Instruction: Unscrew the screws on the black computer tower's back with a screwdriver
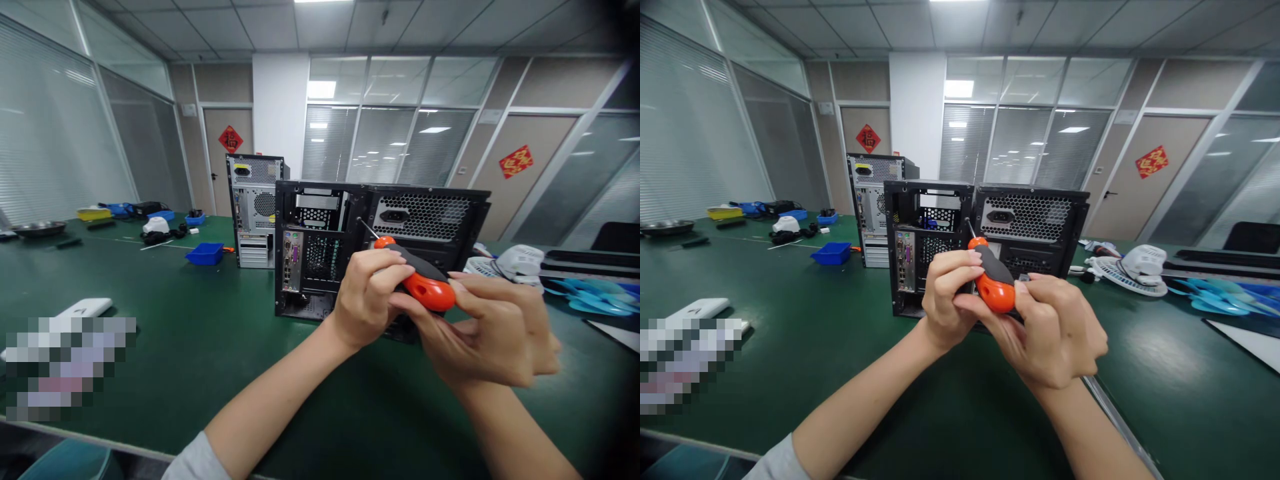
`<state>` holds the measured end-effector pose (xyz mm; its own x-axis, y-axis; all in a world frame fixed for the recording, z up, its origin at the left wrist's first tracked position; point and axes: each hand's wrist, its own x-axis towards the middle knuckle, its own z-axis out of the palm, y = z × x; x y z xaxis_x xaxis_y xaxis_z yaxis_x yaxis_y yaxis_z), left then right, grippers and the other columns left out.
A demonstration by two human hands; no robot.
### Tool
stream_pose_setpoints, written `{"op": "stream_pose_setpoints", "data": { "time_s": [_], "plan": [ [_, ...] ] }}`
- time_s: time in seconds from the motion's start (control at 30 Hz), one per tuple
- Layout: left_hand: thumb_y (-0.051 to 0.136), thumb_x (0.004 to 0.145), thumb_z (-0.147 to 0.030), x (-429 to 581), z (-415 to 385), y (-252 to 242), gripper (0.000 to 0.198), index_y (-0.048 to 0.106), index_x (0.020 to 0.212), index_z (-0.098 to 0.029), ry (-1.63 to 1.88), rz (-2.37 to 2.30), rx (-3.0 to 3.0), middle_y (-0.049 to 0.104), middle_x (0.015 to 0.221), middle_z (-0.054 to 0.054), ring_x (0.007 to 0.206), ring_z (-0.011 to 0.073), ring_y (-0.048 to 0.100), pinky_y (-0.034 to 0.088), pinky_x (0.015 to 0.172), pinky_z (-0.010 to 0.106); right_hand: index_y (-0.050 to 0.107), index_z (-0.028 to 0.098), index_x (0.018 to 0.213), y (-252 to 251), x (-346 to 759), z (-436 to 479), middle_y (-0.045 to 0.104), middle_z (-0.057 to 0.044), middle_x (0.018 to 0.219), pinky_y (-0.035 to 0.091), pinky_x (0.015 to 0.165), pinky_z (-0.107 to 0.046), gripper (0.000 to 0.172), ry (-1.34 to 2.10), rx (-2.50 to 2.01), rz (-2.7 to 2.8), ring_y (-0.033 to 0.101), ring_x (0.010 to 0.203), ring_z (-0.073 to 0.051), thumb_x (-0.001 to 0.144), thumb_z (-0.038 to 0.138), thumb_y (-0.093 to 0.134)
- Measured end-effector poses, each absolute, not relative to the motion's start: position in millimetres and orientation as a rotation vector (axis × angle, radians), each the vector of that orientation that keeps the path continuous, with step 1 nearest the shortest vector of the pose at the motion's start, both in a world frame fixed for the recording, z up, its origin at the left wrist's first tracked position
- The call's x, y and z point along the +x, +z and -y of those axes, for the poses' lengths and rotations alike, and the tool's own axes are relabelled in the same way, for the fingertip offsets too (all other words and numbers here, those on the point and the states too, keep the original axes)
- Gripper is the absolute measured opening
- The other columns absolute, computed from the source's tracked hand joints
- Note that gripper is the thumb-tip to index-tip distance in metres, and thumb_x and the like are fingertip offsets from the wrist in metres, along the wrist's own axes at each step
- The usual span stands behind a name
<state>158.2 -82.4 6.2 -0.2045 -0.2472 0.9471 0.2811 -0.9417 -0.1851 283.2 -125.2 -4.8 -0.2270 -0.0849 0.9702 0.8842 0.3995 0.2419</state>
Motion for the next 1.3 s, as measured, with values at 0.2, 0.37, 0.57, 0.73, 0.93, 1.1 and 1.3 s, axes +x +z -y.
{"op": "stream_pose_setpoints", "data": {
  "time_s": [0.2,0.37,0.57,0.73,0.93,1.1,1.3],
  "plan": [
    [0.042,0.095,-0.031,155.4,82.4,8.2,0.018,0.048,0.108,-0.02,-2.181,0.083,-1.72,0.055,0.098,0.004,0.095,0.0137,0.06,0.058,0.081,0.033,0.055,0.018,0.082,18.9,266.2,135.9,0.059,-0.004,0.072,0.053,0.06,-0.028,0.029,-1.312,-0.605,1.357,0.061,0.066,-0.017,0.069,0.028,0.079],
    [0.046,0.093,-0.025,151.5,83.3,12.0,0.018,0.05,0.109,-0.019,-2.132,0.067,-1.712,0.057,0.097,0.005,0.098,0.0146,0.061,0.058,0.082,0.032,0.059,0.015,0.084,27.2,272.8,143.9,0.061,-0.004,0.072,0.049,0.056,-0.025,0.023,-1.313,-0.559,1.471,0.06,0.064,-0.015,0.071,0.023,0.076],
    [0.053,0.09,-0.021,152.2,83.7,14.0,0.02,0.052,0.11,-0.017,-2.089,0.04,-1.729,0.06,0.097,0.005,0.099,0.0145,0.062,0.058,0.083,0.031,0.058,0.02,0.098,39.7,281.1,154.8,0.063,-0.004,0.083,0.051,0.062,-0.027,0.03,-1.15,-0.607,1.605,0.061,0.071,-0.016,0.073,0.023,0.075],
    [0.055,0.088,-0.017,152.7,83.3,14.2,0.027,0.051,0.114,-0.015,-2.066,0.033,-1.757,0.062,0.099,0.005,0.103,0.0148,0.062,0.057,0.087,0.031,0.058,0.018,0.107,53.4,286.7,159.4,0.065,-0.01,0.091,0.053,0.07,-0.033,0.041,-1.084,-0.492,1.711,0.063,0.082,-0.021,0.072,0.028,0.077],
    [0.04,0.094,-0.014,152.9,80.5,10.5,0.032,0.042,0.126,-0.016,-1.964,0.074,-1.858,0.062,0.109,0.007,0.113,0.0152,0.059,0.054,0.094,0.036,0.057,0.023,0.117,61.9,287.4,167.4,0.063,-0.01,0.103,0.053,0.078,-0.039,0.045,-0.849,-0.585,1.914,0.062,0.092,-0.023,0.075,0.02,0.072],
    [0.035,0.095,-0.013,152.6,78.7,9.0,0.036,0.036,0.131,-0.016,-1.934,0.088,-1.925,0.061,0.116,0.008,0.119,0.0161,0.055,0.052,0.098,0.038,0.056,0.022,0.119,65.0,290.2,172.2,0.058,-0.01,0.118,0.05,0.093,-0.035,0.043,-0.77,-0.603,2.048,0.058,0.108,-0.021,0.078,0.015,0.067],
    [0.039,0.095,-0.014,147.5,79.7,14.0,0.035,0.041,0.129,-0.017,-1.965,0.048,-1.921,0.061,0.116,0.007,0.118,0.0149,0.056,0.052,0.099,0.035,0.054,0.027,0.125,67.1,290.9,172.8,0.056,-0.005,0.128,0.047,0.104,-0.034,0.051,-0.785,-0.574,2.093,0.053,0.12,-0.019,0.08,0.005,0.063]
  ]
}}
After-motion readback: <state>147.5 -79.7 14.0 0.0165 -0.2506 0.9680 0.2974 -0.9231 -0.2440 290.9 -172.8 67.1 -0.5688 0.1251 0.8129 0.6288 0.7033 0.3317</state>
